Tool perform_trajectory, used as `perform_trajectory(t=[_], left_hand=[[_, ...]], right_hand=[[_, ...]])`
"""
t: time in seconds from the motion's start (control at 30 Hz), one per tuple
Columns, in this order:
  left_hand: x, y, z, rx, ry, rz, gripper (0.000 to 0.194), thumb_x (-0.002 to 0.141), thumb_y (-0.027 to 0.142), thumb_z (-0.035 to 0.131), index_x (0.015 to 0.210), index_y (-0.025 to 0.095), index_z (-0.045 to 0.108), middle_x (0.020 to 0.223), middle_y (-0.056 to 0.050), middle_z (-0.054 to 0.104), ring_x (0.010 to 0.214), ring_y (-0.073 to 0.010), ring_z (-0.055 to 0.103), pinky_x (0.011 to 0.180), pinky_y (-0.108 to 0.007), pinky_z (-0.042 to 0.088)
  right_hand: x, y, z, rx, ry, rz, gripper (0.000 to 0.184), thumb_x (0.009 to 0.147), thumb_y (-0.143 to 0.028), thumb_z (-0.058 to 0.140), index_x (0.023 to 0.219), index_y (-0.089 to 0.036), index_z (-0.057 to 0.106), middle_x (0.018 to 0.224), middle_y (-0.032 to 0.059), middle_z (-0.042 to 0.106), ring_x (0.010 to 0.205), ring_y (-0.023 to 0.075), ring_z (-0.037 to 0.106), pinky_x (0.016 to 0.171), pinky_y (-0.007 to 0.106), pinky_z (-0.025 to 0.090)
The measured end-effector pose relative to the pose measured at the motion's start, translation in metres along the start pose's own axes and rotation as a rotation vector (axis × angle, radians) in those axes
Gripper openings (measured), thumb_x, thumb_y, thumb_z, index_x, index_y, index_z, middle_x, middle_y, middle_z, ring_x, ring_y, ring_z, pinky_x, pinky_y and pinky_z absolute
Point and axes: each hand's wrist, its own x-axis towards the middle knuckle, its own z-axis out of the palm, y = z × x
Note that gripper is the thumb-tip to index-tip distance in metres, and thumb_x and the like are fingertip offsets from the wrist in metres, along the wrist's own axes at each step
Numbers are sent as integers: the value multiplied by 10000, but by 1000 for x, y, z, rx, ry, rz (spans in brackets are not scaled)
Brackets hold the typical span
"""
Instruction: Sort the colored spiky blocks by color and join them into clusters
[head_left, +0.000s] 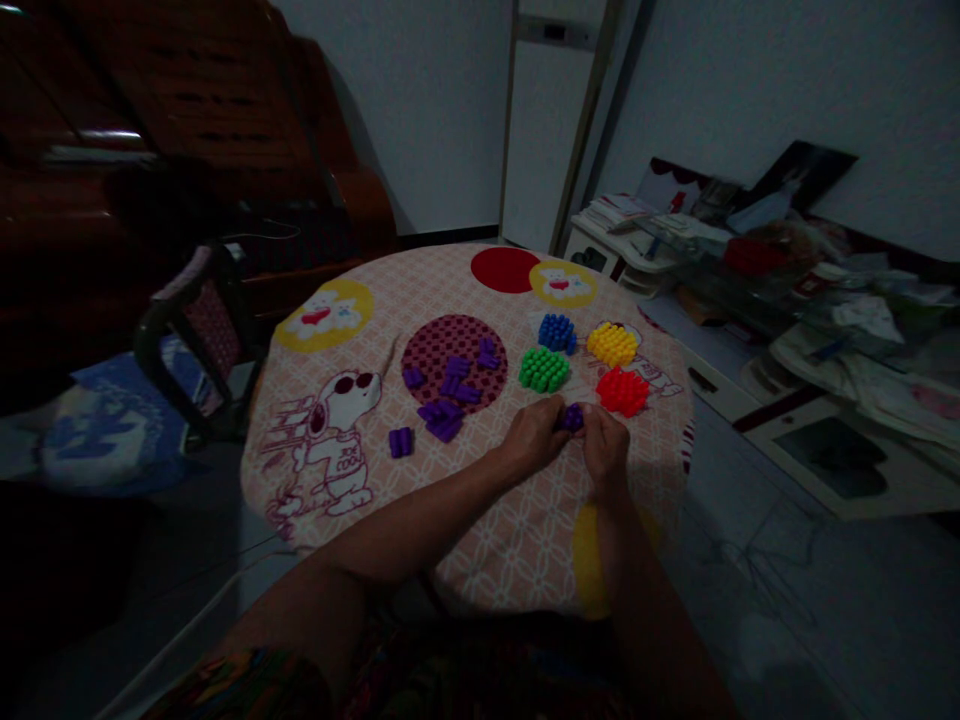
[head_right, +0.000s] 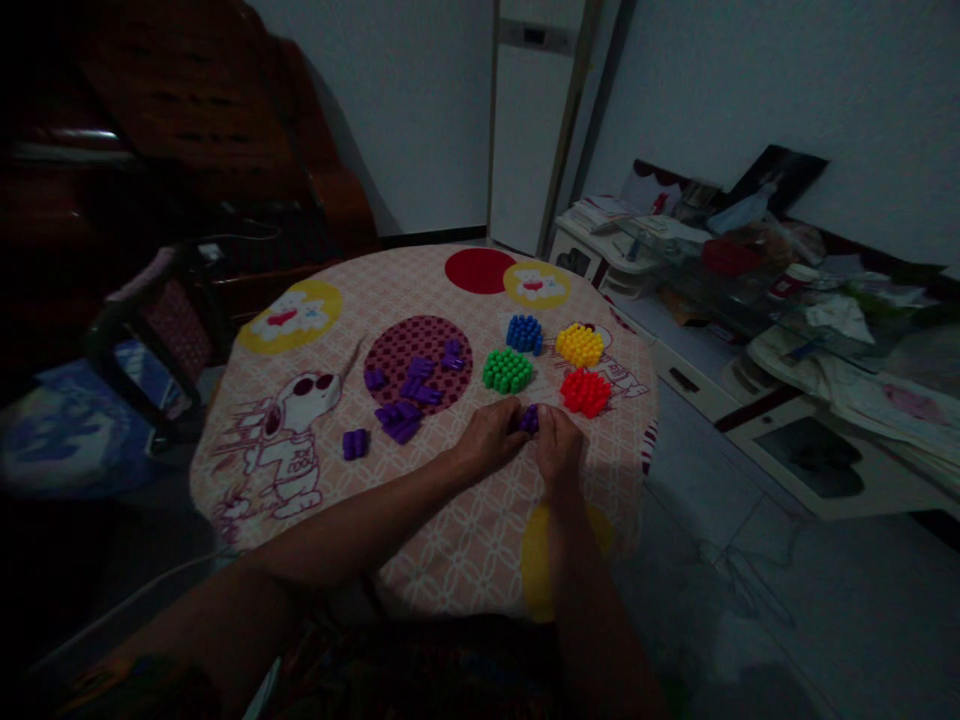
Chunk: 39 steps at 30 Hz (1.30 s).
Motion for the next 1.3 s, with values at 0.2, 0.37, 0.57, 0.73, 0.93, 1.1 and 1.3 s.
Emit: perform_trajectory(t=[0.2, 0.37, 0.57, 0.73, 0.93, 1.1, 1.3], left_hand=[[-3, 6, -6, -75, 2, -16, 302, 760, 347, 759, 898, 197, 538, 817, -7, 624, 733, -163, 564, 661, -275, 390], [4, -7, -43, -25, 57, 9, 228, 777, 303, 720, 918, 190, 581, 831, -8, 642, 733, -151, 569, 673, -264, 416], [18, -56, -105, 363, 344, -169, 272, 876, 239, 581, 1130, 169, 650, 1173, -133, 674, 1098, -278, 604, 957, -386, 455], [17, -89, -117, 563, 197, -335, 349, 872, 354, 619, 1156, 160, 675, 1187, -155, 668, 1129, -319, 591, 984, -408, 450], [22, -98, -117, 587, 161, -321, 337, 896, 390, 594, 1096, 139, 696, 1136, -175, 664, 1097, -325, 591, 961, -409, 454], [26, -105, -124, 586, 83, -251, 263, 841, 314, 660, 1041, 146, 688, 1142, -149, 665, 1084, -295, 596, 977, -371, 445], [20, -83, -127, 423, 227, -259, 355, 830, 350, 668, 1105, 127, 676, 1117, -147, 695, 1033, -281, 636, 940, -374, 485]], right_hand=[[1, 5, -1, -21, -9, 2, 457, 993, -505, 402, 838, -177, 680, 700, 28, 648, 656, 167, 581, 663, 288, 432], [0, 6, -1, 4, 0, 33, 486, 996, -530, 395, 857, -172, 693, 637, 10, 613, 613, 161, 566, 635, 284, 425], [0, 6, 1, 2, 6, 19, 514, 995, -547, 386, 864, -175, 715, 637, 13, 616, 605, 160, 579, 634, 291, 436], [0, 8, 1, 5, 6, 30, 523, 994, -555, 385, 897, -171, 726, 658, 23, 642, 604, 160, 583, 617, 287, 438], [0, 7, 0, 0, 3, 35, 518, 994, -550, 388, 887, -168, 721, 637, 19, 631, 601, 160, 578, 620, 287, 438], [0, 7, 0, 14, -2, 22, 502, 993, -536, 390, 893, -167, 717, 681, 27, 653, 613, 156, 581, 614, 282, 439], [0, 7, 0, 2, 2, 27, 497, 994, -535, 389, 889, -177, 718, 656, 15, 636, 606, 157, 582, 619, 283, 435]])
